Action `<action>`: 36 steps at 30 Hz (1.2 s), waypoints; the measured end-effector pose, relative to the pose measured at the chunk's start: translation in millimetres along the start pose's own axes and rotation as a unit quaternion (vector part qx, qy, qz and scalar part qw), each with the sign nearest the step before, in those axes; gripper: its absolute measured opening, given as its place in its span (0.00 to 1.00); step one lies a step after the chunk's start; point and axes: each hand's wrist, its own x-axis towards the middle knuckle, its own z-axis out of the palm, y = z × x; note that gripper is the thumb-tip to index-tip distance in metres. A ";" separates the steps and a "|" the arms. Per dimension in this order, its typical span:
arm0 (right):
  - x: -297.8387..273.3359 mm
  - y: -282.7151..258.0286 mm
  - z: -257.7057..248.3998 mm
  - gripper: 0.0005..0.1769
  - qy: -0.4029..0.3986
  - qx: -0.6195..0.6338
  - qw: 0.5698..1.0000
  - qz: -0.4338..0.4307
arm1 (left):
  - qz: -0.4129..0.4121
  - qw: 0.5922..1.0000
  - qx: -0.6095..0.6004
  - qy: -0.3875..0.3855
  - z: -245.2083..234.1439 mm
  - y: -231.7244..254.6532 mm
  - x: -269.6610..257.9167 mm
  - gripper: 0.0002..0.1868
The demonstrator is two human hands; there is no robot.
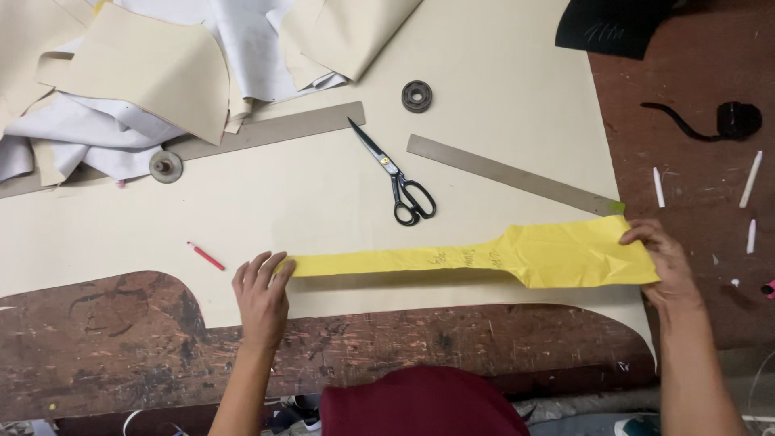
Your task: The person marks pieces of fabric on a table using a ruler and pencil, then cuts out the patterns using fabric shears while following templates held in place by weights.
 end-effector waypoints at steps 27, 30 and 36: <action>-14.7 -0.7 158.5 0.41 -0.128 -0.741 0.658 -0.026 | -0.325 0.926 0.053 -0.183 65.3 73.4 -39.4 0.52; -12.0 -7.5 148.7 0.41 -0.113 -0.738 0.661 -0.078 | -0.364 0.909 0.031 -0.202 61.3 66.6 -36.8 0.54; -0.3 -22.0 123.3 0.45 -0.098 -0.726 0.681 -0.002 | -0.392 0.902 0.032 -0.179 57.1 52.5 -35.7 0.63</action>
